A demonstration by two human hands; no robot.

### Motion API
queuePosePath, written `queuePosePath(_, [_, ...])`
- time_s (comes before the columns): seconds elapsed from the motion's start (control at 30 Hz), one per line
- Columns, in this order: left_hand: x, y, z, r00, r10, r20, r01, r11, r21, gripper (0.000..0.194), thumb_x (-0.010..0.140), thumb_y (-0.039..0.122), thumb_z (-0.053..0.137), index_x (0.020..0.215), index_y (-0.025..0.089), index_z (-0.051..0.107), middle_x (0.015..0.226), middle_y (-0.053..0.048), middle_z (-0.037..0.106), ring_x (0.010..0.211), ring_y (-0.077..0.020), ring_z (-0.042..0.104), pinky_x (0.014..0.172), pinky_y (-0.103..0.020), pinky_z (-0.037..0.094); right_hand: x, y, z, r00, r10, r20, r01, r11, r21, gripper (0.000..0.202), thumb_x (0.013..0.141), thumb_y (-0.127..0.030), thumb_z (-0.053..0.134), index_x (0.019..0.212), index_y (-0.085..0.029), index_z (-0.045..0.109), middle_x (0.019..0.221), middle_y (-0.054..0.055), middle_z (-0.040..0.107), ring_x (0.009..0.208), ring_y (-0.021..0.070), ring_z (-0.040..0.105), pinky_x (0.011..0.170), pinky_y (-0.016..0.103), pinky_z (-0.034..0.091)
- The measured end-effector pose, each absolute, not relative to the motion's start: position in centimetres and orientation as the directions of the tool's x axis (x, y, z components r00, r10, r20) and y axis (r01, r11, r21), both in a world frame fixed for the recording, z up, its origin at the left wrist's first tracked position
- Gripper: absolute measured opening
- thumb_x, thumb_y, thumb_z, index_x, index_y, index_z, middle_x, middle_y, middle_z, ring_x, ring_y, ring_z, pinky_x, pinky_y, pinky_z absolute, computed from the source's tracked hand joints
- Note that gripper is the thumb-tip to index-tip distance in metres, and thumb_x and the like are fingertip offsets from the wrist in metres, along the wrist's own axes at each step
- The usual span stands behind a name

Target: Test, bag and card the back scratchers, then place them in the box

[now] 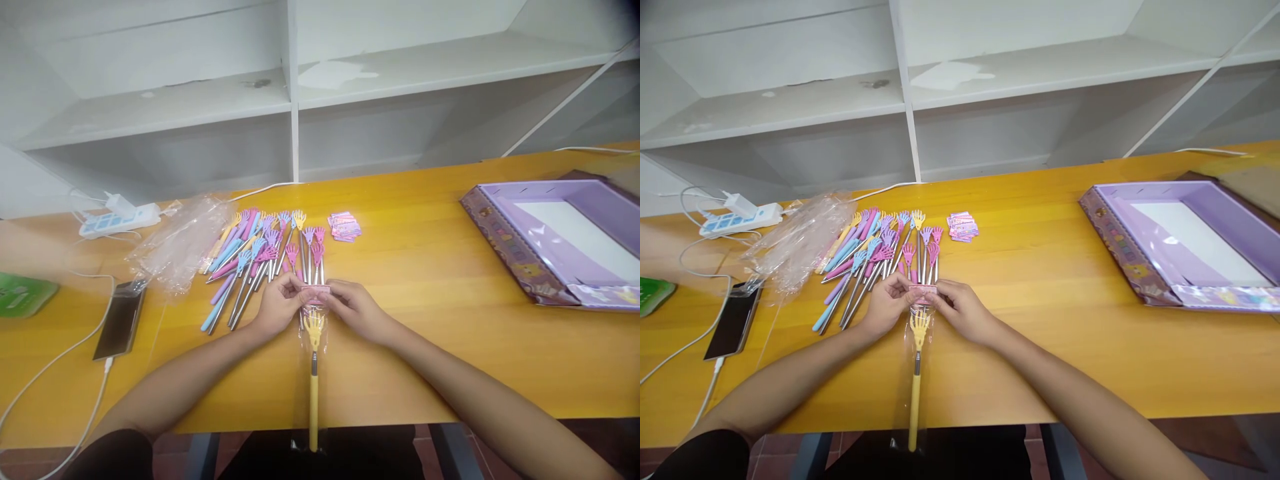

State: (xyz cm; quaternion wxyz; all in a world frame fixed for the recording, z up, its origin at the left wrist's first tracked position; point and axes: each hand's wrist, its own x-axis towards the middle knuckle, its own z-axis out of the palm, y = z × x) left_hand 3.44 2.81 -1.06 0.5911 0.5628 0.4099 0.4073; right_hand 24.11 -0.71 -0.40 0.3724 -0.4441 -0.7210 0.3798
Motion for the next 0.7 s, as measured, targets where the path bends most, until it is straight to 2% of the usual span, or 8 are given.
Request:
queuePosePath(0.13, [3.6,2.6,-1.0,0.332,0.943,-0.007,-0.009,0.011,1.000,0.042,0.081,0.051,0.087,0.077,0.018,0.061,0.072,0.001,0.064,0.067,-0.0133,0.060,0.065,-0.026,0.049,24.3,-0.4,-0.1,-0.336,0.928,0.162,0.329,0.276,-0.903,0.046,0.109,-0.054,0.048,0.083,-0.020,0.064,0.075,0.000,0.056,0.072,0.0156,0.052,0.066,0.028,0.041])
queuePosePath(0.23, [3.7,2.3,-1.0,0.236,0.970,0.057,-0.033,-0.051,0.998,0.041,0.082,0.050,0.086,0.077,0.018,0.060,0.072,0.001,0.062,0.068,-0.0131,0.058,0.066,-0.026,0.049,24.6,-0.4,0.1,-0.302,0.951,0.072,0.272,0.158,-0.949,0.049,0.105,-0.060,0.054,0.078,-0.019,0.059,0.073,-0.001,0.054,0.070,0.0147,0.049,0.064,0.027,0.040])
queuePosePath(0.3, [3.7,2.1,-0.9,0.157,0.979,0.129,-0.066,-0.120,0.991,0.040,0.083,0.048,0.085,0.080,0.019,0.059,0.076,0.001,0.061,0.071,-0.0134,0.059,0.069,-0.026,0.050,24.6,-0.8,0.3,-0.390,0.921,-0.010,0.208,0.078,-0.975,0.046,0.101,-0.062,0.060,0.083,-0.019,0.060,0.077,-0.001,0.057,0.071,0.0143,0.051,0.065,0.026,0.041])
queuePosePath(0.37, [3.5,2.1,-0.8,0.090,0.980,0.177,-0.094,-0.169,0.981,0.038,0.086,0.047,0.084,0.085,0.020,0.057,0.080,0.001,0.060,0.074,-0.0133,0.058,0.071,-0.026,0.050,24.1,-1.4,0.5,-0.540,0.838,-0.084,0.197,0.029,-0.980,0.042,0.096,-0.060,0.068,0.093,-0.019,0.063,0.081,-0.001,0.061,0.071,0.0138,0.051,0.064,0.025,0.042])
queuePosePath(0.47, [3.2,2.1,-0.7,0.038,0.985,0.171,-0.107,-0.166,0.980,0.036,0.089,0.046,0.081,0.092,0.021,0.056,0.083,0.002,0.059,0.077,-0.0133,0.057,0.073,-0.026,0.050,22.6,-2.7,0.9,-0.623,0.768,-0.149,0.251,0.016,-0.968,0.038,0.094,-0.055,0.073,0.087,-0.019,0.060,0.074,-0.004,0.056,0.064,0.0118,0.046,0.058,0.024,0.038])
queuePosePath(0.57, [3.0,2.1,-1.0,0.045,0.991,0.124,-0.163,-0.115,0.980,0.034,0.094,0.050,0.073,0.098,0.022,0.054,0.089,0.000,0.060,0.081,-0.0145,0.059,0.075,-0.027,0.051,21.9,-3.7,2.1,-0.610,0.781,-0.132,0.230,0.016,-0.973,0.036,0.100,-0.053,0.066,0.085,-0.020,0.059,0.073,-0.003,0.059,0.063,0.0124,0.049,0.058,0.025,0.040])
queuePosePath(0.7, [3.0,1.8,-1.5,0.191,0.972,0.137,-0.330,-0.068,0.942,0.030,0.103,0.052,0.056,0.097,0.023,0.053,0.084,0.000,0.059,0.072,-0.0145,0.058,0.068,-0.028,0.049,26.5,-3.6,5.1,-0.526,0.848,-0.061,0.258,0.091,-0.962,0.031,0.103,-0.053,0.062,0.097,-0.023,0.066,0.087,0.002,0.069,0.077,0.0182,0.063,0.070,0.030,0.052])
